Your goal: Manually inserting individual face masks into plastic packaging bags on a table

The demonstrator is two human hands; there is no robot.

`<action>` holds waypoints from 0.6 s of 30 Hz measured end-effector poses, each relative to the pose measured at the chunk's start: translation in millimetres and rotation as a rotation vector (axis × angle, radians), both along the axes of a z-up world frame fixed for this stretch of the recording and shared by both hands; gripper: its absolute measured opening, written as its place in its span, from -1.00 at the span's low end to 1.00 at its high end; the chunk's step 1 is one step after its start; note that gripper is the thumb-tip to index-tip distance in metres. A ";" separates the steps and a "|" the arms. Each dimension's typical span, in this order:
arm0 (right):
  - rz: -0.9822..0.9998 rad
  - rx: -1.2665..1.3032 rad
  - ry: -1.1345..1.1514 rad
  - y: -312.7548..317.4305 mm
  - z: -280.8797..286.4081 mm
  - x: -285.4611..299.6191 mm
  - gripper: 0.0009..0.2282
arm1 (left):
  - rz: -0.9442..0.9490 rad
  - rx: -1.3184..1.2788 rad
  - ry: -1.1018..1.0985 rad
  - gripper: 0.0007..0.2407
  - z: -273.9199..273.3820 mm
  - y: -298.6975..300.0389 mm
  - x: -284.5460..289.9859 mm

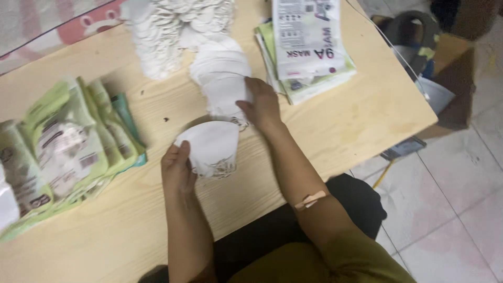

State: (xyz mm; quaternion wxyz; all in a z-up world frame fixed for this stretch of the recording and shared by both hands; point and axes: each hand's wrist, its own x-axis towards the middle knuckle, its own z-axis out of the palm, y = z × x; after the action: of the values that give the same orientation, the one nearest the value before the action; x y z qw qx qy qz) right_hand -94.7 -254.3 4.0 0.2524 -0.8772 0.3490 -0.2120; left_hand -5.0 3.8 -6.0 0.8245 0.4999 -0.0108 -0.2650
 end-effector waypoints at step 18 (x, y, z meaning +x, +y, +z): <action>0.026 0.111 -0.383 15.6 33.9 -6.9 -0.74 | -0.019 -0.029 0.015 -0.80 22.5 -3.4 -1.5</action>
State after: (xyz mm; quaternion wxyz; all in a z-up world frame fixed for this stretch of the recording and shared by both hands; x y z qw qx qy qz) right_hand -101.6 -238.7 37.9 0.3651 -0.8099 0.2943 -0.3523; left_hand -6.6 0.4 16.5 0.8292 0.4856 -0.0131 -0.2764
